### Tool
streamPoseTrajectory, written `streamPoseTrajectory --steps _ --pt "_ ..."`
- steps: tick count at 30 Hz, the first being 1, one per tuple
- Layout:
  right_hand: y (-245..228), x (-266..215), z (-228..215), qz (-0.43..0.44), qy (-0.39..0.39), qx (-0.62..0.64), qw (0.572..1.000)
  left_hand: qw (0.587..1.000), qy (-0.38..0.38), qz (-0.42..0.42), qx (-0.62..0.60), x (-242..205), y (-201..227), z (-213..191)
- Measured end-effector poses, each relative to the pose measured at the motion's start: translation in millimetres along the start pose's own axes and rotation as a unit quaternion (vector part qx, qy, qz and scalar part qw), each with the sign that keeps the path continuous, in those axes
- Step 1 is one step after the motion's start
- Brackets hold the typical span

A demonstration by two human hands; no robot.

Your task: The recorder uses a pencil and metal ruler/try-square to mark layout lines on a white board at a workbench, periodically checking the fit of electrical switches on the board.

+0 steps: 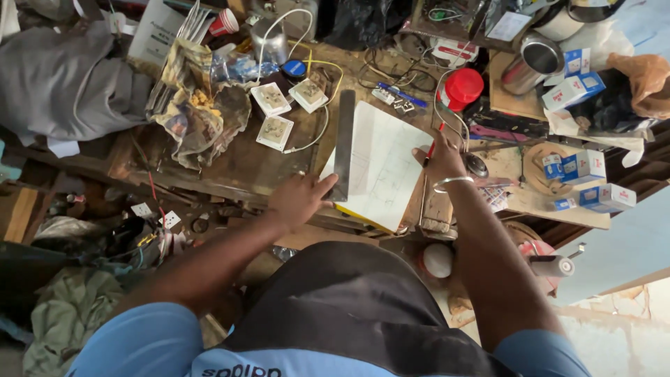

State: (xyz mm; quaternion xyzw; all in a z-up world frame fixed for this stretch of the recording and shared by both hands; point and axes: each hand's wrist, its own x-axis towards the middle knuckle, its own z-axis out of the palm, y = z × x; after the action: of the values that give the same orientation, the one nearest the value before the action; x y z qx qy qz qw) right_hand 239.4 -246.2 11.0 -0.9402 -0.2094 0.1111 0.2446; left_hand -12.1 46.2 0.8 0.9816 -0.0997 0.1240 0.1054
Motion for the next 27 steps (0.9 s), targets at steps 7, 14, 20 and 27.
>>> streamPoseTrajectory --steps 7,14,20,27 --pt "15.0 -61.9 14.2 -0.04 0.108 -0.037 0.993 0.996 0.005 -0.013 0.083 12.7 -43.2 -15.7" --pt "11.5 -159.3 48.1 -0.087 0.214 0.051 0.972 0.992 0.071 -0.014 0.104 46.0 -74.8 -6.9" --pt "3.6 -190.1 56.2 -0.065 0.212 0.146 0.964 0.983 0.154 0.002 0.098 72.4 -71.7 -32.3" --pt "38.2 -188.3 105.7 0.073 0.155 0.357 0.918 0.97 0.232 -0.062 -0.023 123.8 -81.6 -52.3"
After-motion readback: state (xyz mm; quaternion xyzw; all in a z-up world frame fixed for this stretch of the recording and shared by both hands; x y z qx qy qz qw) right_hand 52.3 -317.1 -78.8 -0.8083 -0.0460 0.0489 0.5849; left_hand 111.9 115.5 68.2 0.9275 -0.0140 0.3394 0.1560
